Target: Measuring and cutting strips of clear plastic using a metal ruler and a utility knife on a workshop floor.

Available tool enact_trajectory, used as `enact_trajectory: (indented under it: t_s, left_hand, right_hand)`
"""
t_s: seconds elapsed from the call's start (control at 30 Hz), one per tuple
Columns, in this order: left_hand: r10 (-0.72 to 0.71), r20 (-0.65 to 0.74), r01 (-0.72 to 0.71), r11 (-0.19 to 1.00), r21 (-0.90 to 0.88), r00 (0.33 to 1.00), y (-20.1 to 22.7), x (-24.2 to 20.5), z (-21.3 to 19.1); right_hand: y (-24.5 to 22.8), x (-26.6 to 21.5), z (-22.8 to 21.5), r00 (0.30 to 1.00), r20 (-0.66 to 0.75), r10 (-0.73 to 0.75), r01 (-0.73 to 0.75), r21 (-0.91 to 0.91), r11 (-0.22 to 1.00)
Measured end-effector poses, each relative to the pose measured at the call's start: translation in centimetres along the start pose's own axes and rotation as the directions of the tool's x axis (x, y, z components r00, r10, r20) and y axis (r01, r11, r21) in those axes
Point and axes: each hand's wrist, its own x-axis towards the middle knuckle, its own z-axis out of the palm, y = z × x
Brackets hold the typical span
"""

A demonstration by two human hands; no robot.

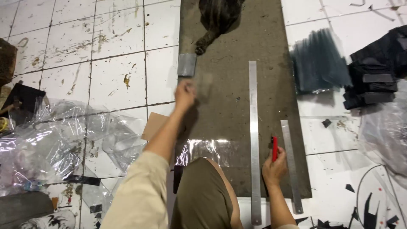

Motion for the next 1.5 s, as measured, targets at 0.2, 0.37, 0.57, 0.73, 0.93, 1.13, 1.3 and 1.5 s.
enact_trajectory:
  t_s: [0.2, 0.37, 0.57, 0.73, 0.93, 1.13, 1.3, 1.5]
  left_hand:
    - [-0.234, -0.02, 0.231, 0.968, -0.095, 0.972, 1.1, 10.0, -3.0]
    - [-0.182, -0.111, 0.175, 0.982, -0.068, 0.977, -3.2, 13.4, -0.7]
    - [0.0, -0.184, 0.042, 0.974, 0.221, 0.983, -3.0, 11.7, -0.2]
    - [0.306, 0.082, -0.317, 0.916, 0.246, 0.949, 3.8, -1.1, -0.9]
    - [0.327, 0.844, -0.714, 0.695, 0.091, 0.426, 5.2, -15.1, -6.9]
    - [0.261, 0.858, -0.746, 0.639, 0.189, 0.442, -1.7, -18.0, -9.5]
    - [0.415, 0.802, -0.82, 0.551, 0.155, 0.43, -1.3, -19.4, -10.5]
    - [0.499, 0.768, -0.84, 0.535, 0.09, 0.401, -2.2, -18.3, -7.9]
  right_hand:
    - [-2.3, 0.4, -1.7, 0.992, 0.128, 0.019, -0.015, -0.026, 1.0]
    - [-2.4, 0.1, -1.8, 0.993, 0.113, 0.013, -0.012, -0.008, 1.0]
    - [-1.4, 0.0, -0.7, 0.999, 0.053, 0.006, -0.005, -0.016, 1.0]
    - [-0.3, -0.3, 0.3, 0.999, 0.026, 0.022, -0.022, 0.01, 1.0]
    - [-1.3, 0.0, -1.9, 0.993, 0.091, 0.07, -0.08, 0.113, 0.99]
    - [6.2, 0.2, -9.2, 0.999, -0.003, 0.047, -0.046, -0.15, 0.988]
    - [12.1, -0.4, -14.3, 0.944, 0.11, 0.31, -0.279, -0.231, 0.932]
    - [15.9, -2.0, -15.4, 0.894, 0.173, 0.413, -0.359, -0.273, 0.892]
